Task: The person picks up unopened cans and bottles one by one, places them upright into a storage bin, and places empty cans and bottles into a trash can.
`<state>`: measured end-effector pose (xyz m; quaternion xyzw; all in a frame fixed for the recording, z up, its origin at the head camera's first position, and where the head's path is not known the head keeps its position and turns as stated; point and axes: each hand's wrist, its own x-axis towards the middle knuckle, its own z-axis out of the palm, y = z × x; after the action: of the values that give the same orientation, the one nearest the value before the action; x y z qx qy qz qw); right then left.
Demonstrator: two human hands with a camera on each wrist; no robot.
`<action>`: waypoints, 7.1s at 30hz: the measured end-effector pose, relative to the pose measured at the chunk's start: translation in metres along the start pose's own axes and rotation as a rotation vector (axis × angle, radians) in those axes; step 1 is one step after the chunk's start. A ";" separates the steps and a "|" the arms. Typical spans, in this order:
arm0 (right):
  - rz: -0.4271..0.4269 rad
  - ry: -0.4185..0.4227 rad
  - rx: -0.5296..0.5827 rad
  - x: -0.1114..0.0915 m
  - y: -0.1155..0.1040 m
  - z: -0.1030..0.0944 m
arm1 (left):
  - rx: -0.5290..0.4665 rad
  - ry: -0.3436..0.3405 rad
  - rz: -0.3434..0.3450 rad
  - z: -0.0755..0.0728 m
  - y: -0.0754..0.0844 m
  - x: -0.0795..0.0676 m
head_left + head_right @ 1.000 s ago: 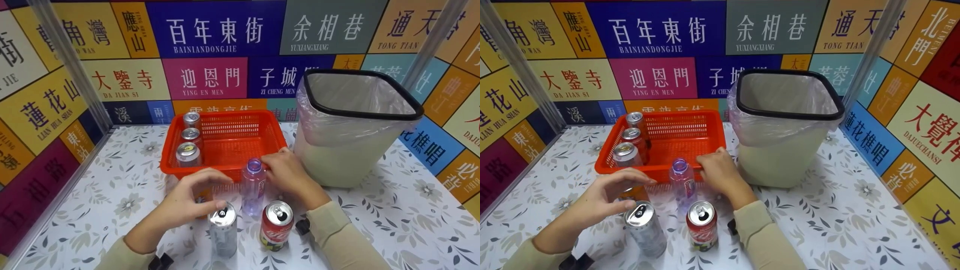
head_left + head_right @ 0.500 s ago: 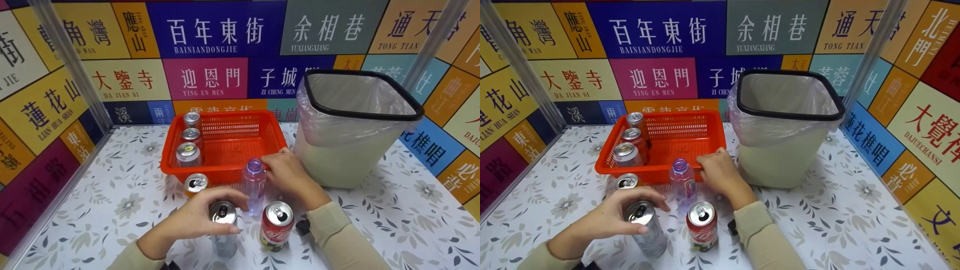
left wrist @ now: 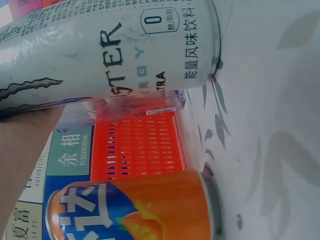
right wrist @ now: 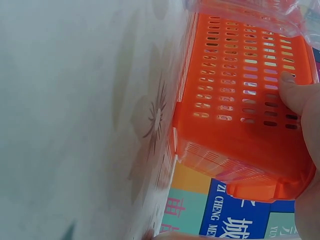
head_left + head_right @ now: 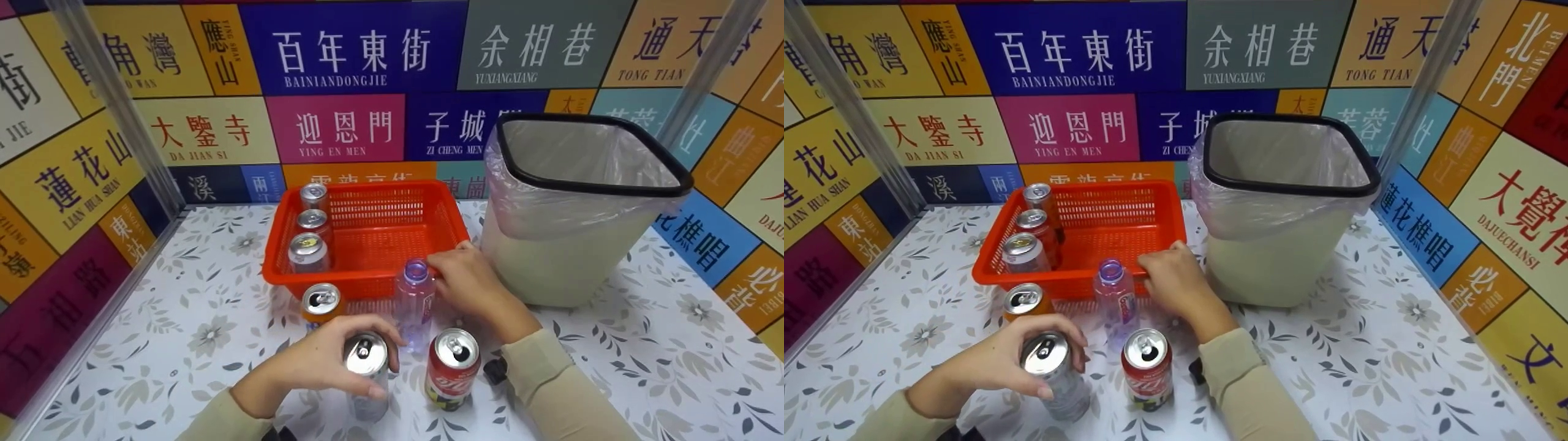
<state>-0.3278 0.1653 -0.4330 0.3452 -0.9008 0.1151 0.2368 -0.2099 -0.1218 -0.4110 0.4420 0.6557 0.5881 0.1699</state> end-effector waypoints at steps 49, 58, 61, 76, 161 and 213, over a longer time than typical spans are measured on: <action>-0.015 0.017 -0.002 0.000 -0.001 0.000 | -0.077 -0.052 -0.008 0.001 -0.009 0.000; -0.015 0.016 0.003 0.000 0.000 0.000 | -0.109 0.023 0.003 0.000 0.003 0.000; -0.006 0.010 0.005 0.000 0.000 0.001 | -0.104 0.072 -0.030 0.002 0.009 0.000; 0.025 -0.037 0.004 0.001 -0.003 0.001 | -0.032 0.301 -0.027 0.004 0.059 -0.003; 0.041 -0.031 0.041 0.000 -0.001 -0.003 | 0.158 0.772 -0.446 -0.121 -0.006 0.093; 0.007 -0.021 0.001 0.000 -0.001 -0.002 | 0.299 0.662 -0.512 -0.121 -0.020 0.092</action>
<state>-0.3261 0.1653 -0.4311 0.3436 -0.9044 0.1126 0.2266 -0.3581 -0.1238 -0.3715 0.0731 0.8410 0.5354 0.0252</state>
